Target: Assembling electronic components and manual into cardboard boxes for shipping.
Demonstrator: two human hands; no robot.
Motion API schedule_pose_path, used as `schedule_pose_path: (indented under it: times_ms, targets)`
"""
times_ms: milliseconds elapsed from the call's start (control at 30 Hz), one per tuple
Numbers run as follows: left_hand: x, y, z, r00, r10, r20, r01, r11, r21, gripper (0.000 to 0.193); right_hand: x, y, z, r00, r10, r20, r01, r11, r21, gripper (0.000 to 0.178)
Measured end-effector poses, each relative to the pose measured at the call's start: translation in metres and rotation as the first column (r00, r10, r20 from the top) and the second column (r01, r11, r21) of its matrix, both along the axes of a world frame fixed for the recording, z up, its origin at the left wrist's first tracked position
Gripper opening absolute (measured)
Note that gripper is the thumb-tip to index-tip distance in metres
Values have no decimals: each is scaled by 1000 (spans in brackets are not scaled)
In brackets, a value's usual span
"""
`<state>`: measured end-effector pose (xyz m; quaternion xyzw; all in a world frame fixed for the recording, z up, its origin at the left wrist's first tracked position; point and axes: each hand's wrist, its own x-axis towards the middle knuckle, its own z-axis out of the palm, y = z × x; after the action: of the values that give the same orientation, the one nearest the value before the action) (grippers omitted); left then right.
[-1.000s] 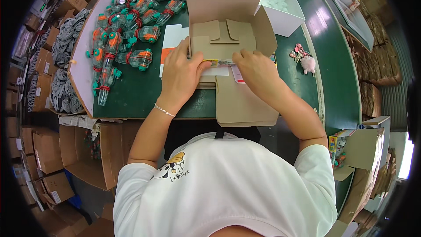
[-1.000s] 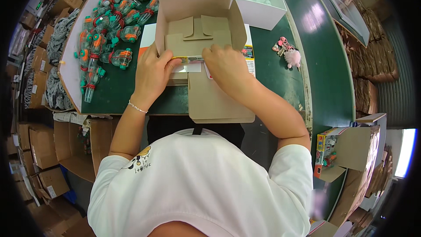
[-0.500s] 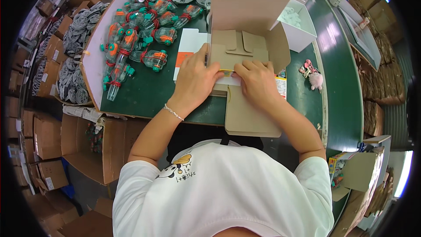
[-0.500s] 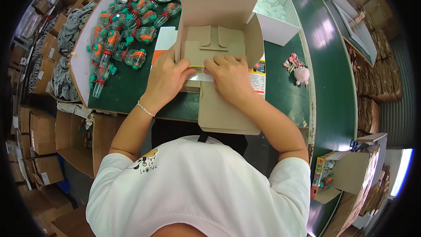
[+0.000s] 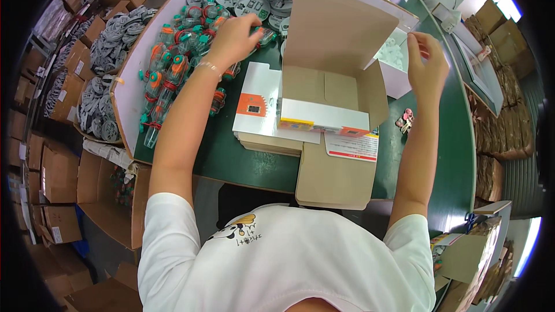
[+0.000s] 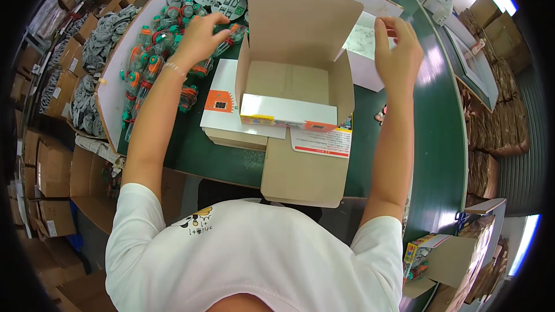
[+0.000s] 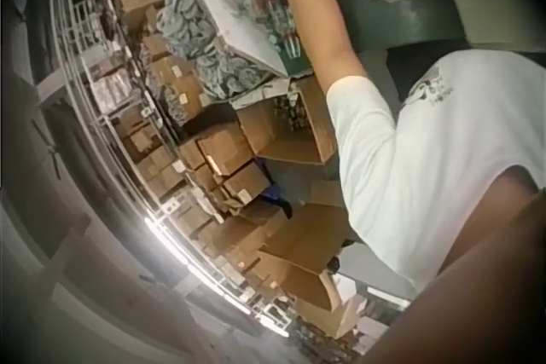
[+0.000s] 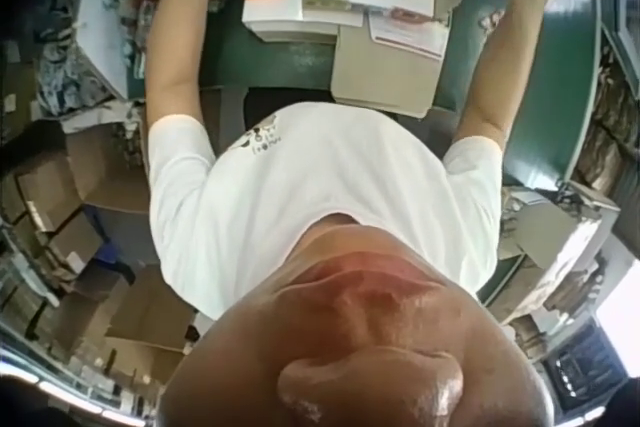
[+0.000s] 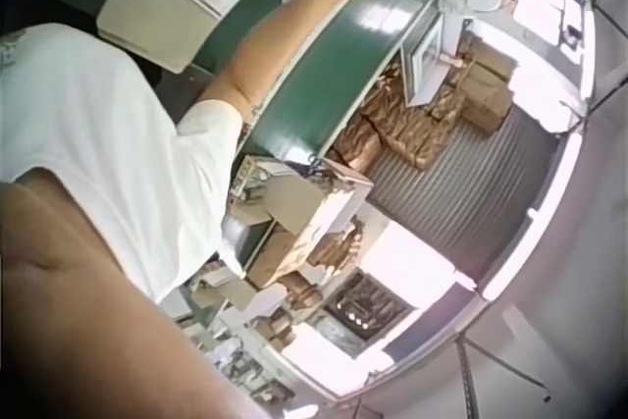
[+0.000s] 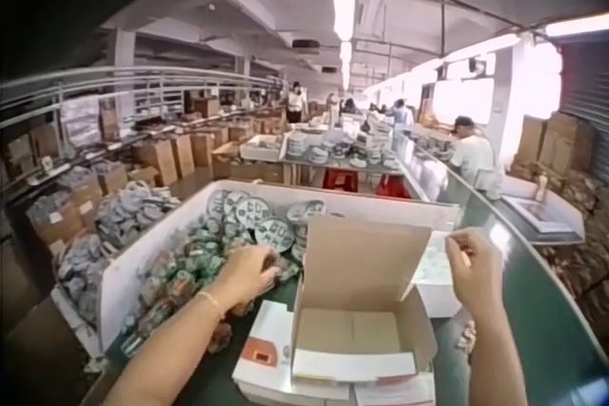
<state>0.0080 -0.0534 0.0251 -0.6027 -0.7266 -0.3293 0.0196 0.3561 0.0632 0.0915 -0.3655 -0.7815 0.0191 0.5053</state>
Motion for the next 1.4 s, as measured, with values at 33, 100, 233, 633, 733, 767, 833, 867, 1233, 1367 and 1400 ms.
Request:
schedule_pose_path:
  times_ms: [33, 100, 233, 633, 733, 767, 833, 867, 1233, 1367, 1400]
  targets:
    - [-5, 19, -11, 999, -36, -23, 34, 997, -65, 31, 6, 37, -8, 995, -3, 102, 17, 991, -136, 18]
    - [-7, 61, -29, 995, -90, -42, 85, 989, -121, 33, 24, 102, -29, 928, 44, 369, 80, 946, -314, 25]
    - [-22, 129, -75, 993, -119, -17, 115, 981, -159, 49, 32, 159, -79, 687, 277, 671, 46, 906, -421, 34]
    - [0, 166, -80, 981, 110, 160, -56, 950, -307, 53, 21, 159, -82, 803, 288, 522, 163, 736, -657, 32]
    - [1, 171, -80, 972, 148, 184, -85, 945, -315, 52, 25, 166, -82, 766, 376, 521, 132, 701, -700, 29]
    - [-9, 175, -83, 959, 104, 262, -37, 968, -250, 51, 21, 167, -81, 739, 431, 517, 107, 683, -722, 28]
    - [-33, 175, -90, 916, 9, 401, 36, 994, -103, 48, 9, 167, -80, 716, 473, 513, 60, 690, -721, 28]
    - [-30, 177, -85, 915, 0, 402, 47, 993, -107, 48, 14, 169, -84, 708, 488, 510, 47, 688, -724, 29]
    - [-37, 5, 33, 616, -138, 775, 115, 990, 84, 30, 20, 187, -94, 638, 444, 629, 50, 791, -609, 28]
    - [-31, -67, 41, 217, -426, 878, 122, 905, 409, 20, 28, 186, -92, 696, 307, 650, 24, 894, -448, 24]
    - [-20, -81, 42, 216, -426, 879, 123, 905, 408, 20, 30, 186, -91, 711, 235, 663, 53, 922, -383, 23]
